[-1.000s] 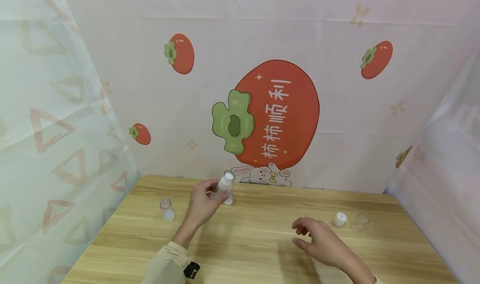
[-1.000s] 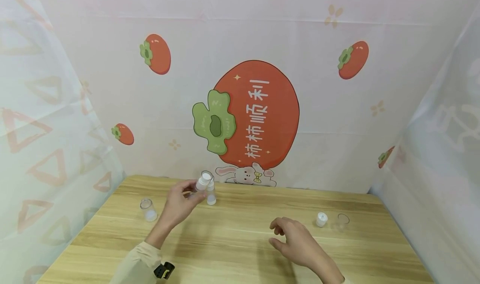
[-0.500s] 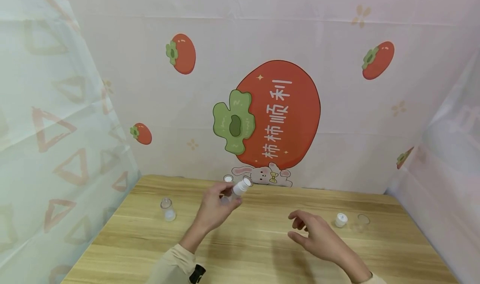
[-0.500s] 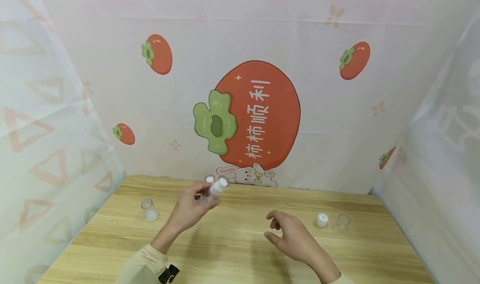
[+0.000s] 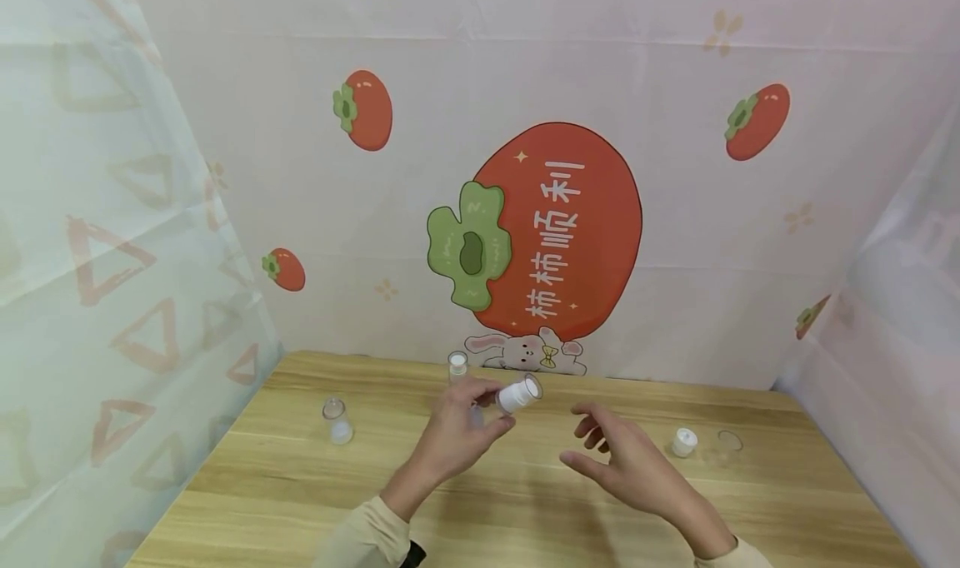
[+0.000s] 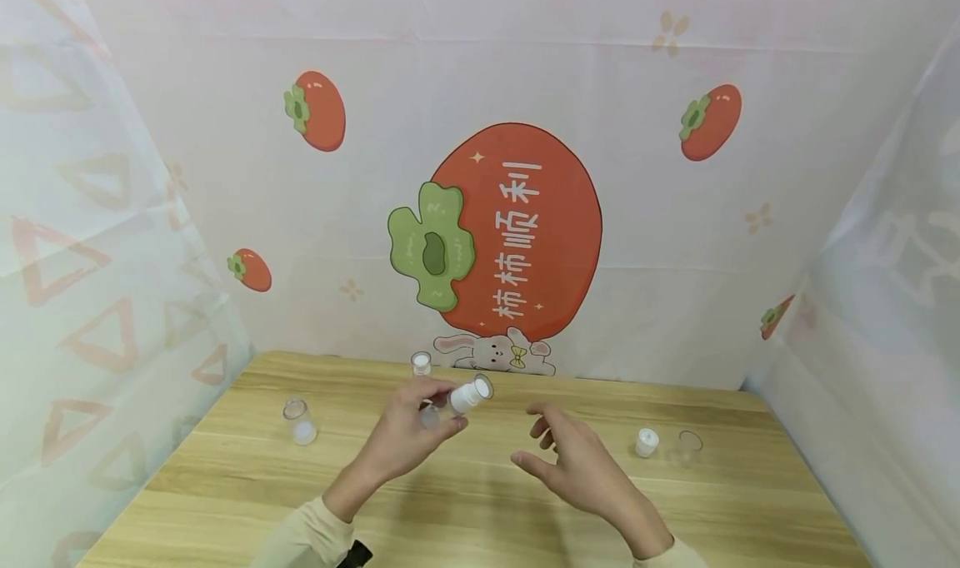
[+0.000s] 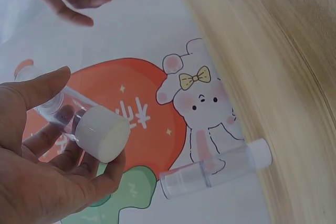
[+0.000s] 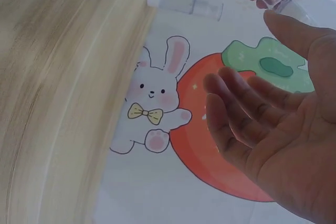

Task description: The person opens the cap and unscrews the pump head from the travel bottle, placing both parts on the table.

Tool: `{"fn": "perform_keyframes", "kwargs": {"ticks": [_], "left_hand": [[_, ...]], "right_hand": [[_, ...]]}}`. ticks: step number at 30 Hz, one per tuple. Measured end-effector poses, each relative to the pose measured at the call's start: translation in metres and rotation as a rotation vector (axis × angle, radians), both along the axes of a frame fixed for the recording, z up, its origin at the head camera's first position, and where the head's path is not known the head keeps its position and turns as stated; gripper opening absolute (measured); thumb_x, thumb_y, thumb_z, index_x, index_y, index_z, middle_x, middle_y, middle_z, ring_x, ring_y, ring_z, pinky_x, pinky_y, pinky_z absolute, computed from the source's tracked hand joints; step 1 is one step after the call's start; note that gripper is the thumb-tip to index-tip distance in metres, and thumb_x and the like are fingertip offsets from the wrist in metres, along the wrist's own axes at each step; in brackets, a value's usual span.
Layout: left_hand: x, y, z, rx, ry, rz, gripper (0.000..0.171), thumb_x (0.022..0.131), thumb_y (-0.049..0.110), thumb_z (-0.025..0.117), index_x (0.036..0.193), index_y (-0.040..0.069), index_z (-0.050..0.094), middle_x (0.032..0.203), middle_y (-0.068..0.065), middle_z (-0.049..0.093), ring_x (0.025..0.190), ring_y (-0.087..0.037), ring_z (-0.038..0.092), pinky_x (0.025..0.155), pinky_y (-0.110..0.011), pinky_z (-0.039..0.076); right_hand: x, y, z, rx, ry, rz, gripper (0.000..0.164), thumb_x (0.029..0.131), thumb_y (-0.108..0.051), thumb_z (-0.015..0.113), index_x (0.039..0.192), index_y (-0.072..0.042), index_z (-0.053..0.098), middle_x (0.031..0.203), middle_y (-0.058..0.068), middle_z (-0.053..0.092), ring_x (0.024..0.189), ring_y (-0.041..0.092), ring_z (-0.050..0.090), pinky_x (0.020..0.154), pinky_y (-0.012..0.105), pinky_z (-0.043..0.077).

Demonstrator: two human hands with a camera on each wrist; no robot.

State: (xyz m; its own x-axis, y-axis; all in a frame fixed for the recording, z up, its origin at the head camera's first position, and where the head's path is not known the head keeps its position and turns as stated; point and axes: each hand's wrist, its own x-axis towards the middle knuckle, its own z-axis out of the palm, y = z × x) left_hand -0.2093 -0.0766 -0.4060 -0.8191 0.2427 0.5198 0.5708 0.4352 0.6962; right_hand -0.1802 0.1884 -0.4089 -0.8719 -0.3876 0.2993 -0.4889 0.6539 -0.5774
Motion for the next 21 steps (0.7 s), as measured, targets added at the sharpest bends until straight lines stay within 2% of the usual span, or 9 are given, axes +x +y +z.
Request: {"fn": "perform_keyframes", "kwargs": {"ticks": [5, 11, 21], "left_hand": [[0.003, 0.006, -0.001, -0.025, 0.034, -0.010, 0.036, 0.075, 0.006, 0.089, 0.108, 0.009, 0.075, 0.099, 0.001, 0.069, 0.094, -0.016, 0.064, 0.084, -0.036, 0.053], [0.007, 0.013, 0.001, -0.071, 0.055, -0.025, 0.032, 0.077, 0.007, 0.088, 0.106, 0.008, 0.074, 0.102, -0.004, 0.068, 0.094, -0.018, 0.065, 0.083, -0.037, 0.055], [0.014, 0.019, 0.004, -0.199, 0.037, -0.024, 0.034, 0.082, 0.015, 0.086, 0.113, 0.010, 0.073, 0.105, -0.002, 0.065, 0.092, -0.015, 0.064, 0.081, -0.029, 0.054]], "right_hand": [[-0.001, -0.003, 0.003, -0.019, -0.022, 0.007, 0.061, 0.090, -0.049, 0.074, 0.134, -0.012, 0.054, 0.101, -0.007, 0.063, 0.090, 0.010, 0.062, 0.078, 0.033, 0.056], [-0.002, -0.007, 0.005, -0.053, -0.014, 0.007, 0.067, 0.089, -0.047, 0.076, 0.138, -0.009, 0.051, 0.102, -0.007, 0.062, 0.089, 0.016, 0.064, 0.076, 0.033, 0.056], [-0.003, -0.011, 0.009, -0.125, -0.016, 0.072, 0.060, 0.091, -0.040, 0.076, 0.138, -0.015, 0.049, 0.102, -0.006, 0.063, 0.087, 0.009, 0.063, 0.074, 0.031, 0.056]]}}
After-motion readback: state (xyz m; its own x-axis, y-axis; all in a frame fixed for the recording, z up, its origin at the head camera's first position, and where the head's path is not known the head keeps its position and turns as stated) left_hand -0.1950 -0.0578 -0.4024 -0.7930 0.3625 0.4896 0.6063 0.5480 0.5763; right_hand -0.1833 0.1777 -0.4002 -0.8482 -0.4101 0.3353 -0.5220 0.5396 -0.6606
